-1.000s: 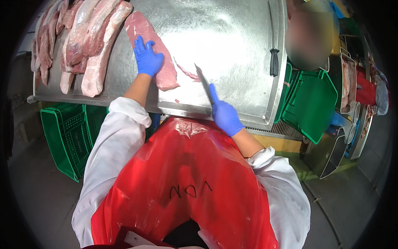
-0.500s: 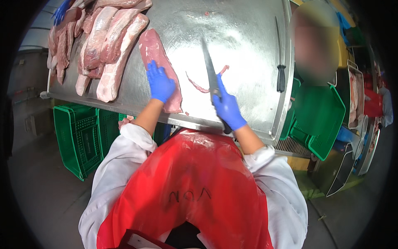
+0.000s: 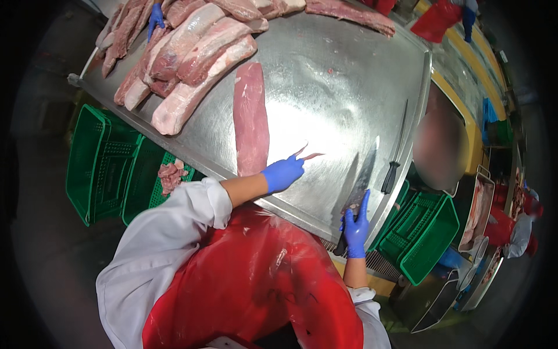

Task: The person uses a knife to trim fat and cut large pieces of raw pork into smaller portions on a stainless steel table. They repeatedly trim edges and separate lean meat from fat, placing trimmed pieces into green baskets below.

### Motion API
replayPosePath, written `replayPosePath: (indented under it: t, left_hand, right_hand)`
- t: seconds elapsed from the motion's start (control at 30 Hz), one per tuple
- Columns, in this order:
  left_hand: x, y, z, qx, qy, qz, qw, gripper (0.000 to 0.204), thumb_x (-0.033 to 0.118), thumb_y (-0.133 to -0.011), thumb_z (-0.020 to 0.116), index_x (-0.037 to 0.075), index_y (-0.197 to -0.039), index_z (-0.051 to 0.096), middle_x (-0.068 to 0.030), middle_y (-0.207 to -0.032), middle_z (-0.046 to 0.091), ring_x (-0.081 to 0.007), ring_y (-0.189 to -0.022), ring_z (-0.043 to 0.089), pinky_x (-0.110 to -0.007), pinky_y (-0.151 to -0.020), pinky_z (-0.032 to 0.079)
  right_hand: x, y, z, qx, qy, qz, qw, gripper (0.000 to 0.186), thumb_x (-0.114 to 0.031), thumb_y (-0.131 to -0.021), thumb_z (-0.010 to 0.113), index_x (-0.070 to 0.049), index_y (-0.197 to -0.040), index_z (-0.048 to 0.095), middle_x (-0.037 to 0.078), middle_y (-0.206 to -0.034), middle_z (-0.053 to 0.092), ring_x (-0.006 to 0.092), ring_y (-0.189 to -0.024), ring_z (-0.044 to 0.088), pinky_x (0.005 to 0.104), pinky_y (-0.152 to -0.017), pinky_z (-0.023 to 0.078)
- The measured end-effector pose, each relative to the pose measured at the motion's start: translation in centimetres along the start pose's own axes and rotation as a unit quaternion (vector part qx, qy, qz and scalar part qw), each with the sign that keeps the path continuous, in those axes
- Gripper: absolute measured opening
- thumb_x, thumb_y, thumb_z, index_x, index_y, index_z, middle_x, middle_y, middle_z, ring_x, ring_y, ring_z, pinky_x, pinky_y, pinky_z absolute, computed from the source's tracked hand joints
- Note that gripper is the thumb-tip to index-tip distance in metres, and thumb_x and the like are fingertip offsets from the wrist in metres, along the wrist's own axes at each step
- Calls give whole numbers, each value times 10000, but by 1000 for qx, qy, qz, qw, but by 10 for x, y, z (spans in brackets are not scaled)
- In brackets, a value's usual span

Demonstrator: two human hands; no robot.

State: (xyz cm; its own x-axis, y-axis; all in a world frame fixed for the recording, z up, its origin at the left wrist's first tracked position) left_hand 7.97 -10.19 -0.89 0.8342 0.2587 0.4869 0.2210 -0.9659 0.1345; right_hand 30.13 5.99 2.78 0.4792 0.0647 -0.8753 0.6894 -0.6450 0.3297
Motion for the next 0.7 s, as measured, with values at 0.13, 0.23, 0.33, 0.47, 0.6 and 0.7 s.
replayPosePath:
  t: [0.13,0.23,0.33,0.47,0.6,0.7]
  left_hand:
    - [-20,26,-2,66,123,-111,984,192,109,-887,587,-9,-1014,670,-211,-1241,488,-413,-1054,593,-491,-824,534]
    - [-50,89,-49,150,262,-229,925,168,174,-862,678,17,-806,653,-152,-771,617,-278,-697,639,-401,-665,520]
    - [-57,205,-142,290,232,-213,904,99,67,-852,704,32,-805,624,-60,-732,605,-154,-665,595,-332,-614,494]
    - [-88,334,-167,194,189,-354,895,167,117,-856,752,46,-975,660,-88,-737,648,-211,-664,661,-366,-617,547]
    - [-119,337,-125,-103,-97,-382,913,344,125,-816,735,54,-1140,643,-194,-1080,680,-353,-978,672,-491,-860,532]
    - [-117,211,-108,57,-173,-113,977,558,123,-853,595,79,-1403,510,-180,-1495,472,-353,-1365,473,-456,-1122,387]
  right_hand:
    - [7,-7,15,-43,-24,-33,998,824,-2,-952,550,-238,-1638,159,19,-743,584,93,-560,529,257,-482,478]
    - [-3,-28,22,-61,8,-91,994,821,-13,-952,540,-244,-1638,153,21,-745,600,94,-566,550,260,-493,492]
    - [-4,-52,25,-75,74,-100,989,816,-69,-970,544,-248,-1639,113,47,-727,659,115,-527,582,297,-500,516]
    - [-9,-65,34,-88,86,-98,987,845,-73,-962,563,-244,-1639,88,60,-637,642,134,-504,593,310,-504,523]
    - [-14,-60,52,-99,67,-118,986,839,-80,-966,565,-258,-1638,96,70,-625,634,144,-508,598,320,-521,530]
    - [-21,-51,65,-131,80,-81,985,839,-101,-961,575,-220,-1640,97,85,-632,606,161,-550,605,347,-576,518]
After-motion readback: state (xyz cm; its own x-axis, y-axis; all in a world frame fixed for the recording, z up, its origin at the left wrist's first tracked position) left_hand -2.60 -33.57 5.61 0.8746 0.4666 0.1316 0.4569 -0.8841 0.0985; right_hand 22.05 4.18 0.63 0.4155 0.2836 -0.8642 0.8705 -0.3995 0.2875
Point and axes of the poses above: each hand's wrist, its own y-axis away from the middle knuckle, its own z-axis out of the palm, x = y × z, the point moved 7 cm from there along -y, towards the middle knuckle
